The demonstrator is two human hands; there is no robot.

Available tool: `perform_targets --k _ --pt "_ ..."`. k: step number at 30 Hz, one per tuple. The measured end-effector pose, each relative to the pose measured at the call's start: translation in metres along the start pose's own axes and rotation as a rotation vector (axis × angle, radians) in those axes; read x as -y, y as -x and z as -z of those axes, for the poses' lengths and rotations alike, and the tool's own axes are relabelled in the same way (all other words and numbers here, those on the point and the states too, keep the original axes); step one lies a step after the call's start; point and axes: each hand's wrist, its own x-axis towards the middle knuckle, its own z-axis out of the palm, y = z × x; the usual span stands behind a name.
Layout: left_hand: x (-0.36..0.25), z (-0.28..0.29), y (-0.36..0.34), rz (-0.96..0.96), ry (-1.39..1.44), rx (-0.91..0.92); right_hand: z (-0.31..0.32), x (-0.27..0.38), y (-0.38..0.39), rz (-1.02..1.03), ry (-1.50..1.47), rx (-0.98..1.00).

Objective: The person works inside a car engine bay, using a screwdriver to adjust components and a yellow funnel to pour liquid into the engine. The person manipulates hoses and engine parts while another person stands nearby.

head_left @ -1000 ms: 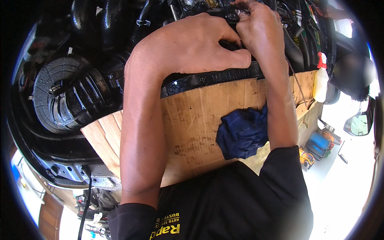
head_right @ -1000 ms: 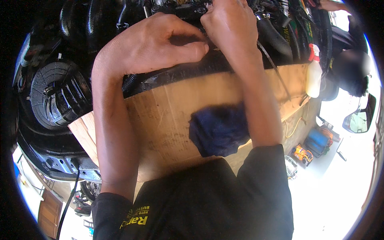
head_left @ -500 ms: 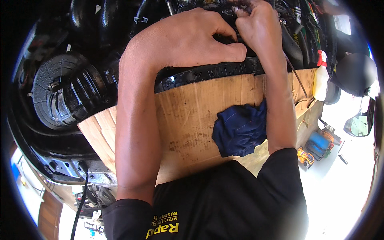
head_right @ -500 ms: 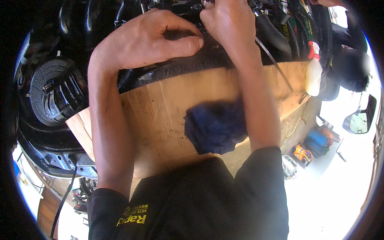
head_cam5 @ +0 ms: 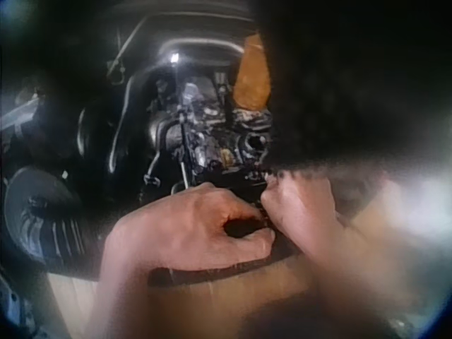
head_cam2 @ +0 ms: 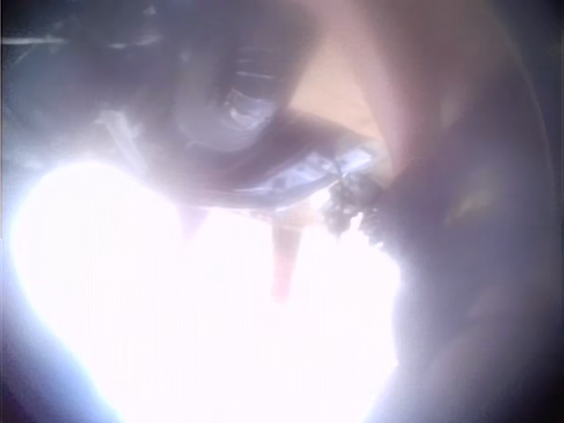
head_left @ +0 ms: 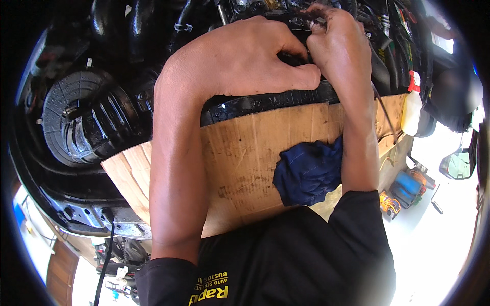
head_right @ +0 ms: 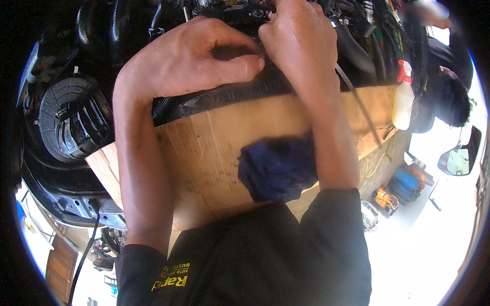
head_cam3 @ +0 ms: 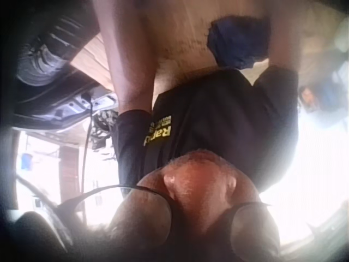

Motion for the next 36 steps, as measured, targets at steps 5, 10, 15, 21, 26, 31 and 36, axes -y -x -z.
perform_targets --k 5,10,15,21,26,31,36 --pt "-0.002 -0.001 0.001 -0.031 -0.024 -0.046 -0.027 -0.015 -0.004 0.251 0.129 -0.240" --pt "0.002 0.001 0.000 -0.023 0.040 0.001 -0.021 -0.021 -0.005 0.234 -0.140 -0.252" --pt "-0.004 0.000 -0.001 -0.014 -0.024 -0.019 -0.029 -0.009 -0.010 0.149 -0.119 -0.292" --pt "0.001 -0.001 -0.002 -0.022 -0.002 0.004 -0.004 -0.009 -0.004 0.110 -0.108 -0.100" --pt "0.000 -0.002 -0.001 -0.024 -0.016 -0.022 -0.021 -0.006 -0.006 0.089 0.019 -0.085" --pt "-0.002 0.001 -0.002 -0.016 -0.030 0.016 -0.021 -0.015 -0.009 0.260 -0.046 -0.305" --pt "0.001 -0.001 -0.002 -0.019 -0.009 0.010 -0.032 -0.022 -0.009 0.244 0.062 -0.214"
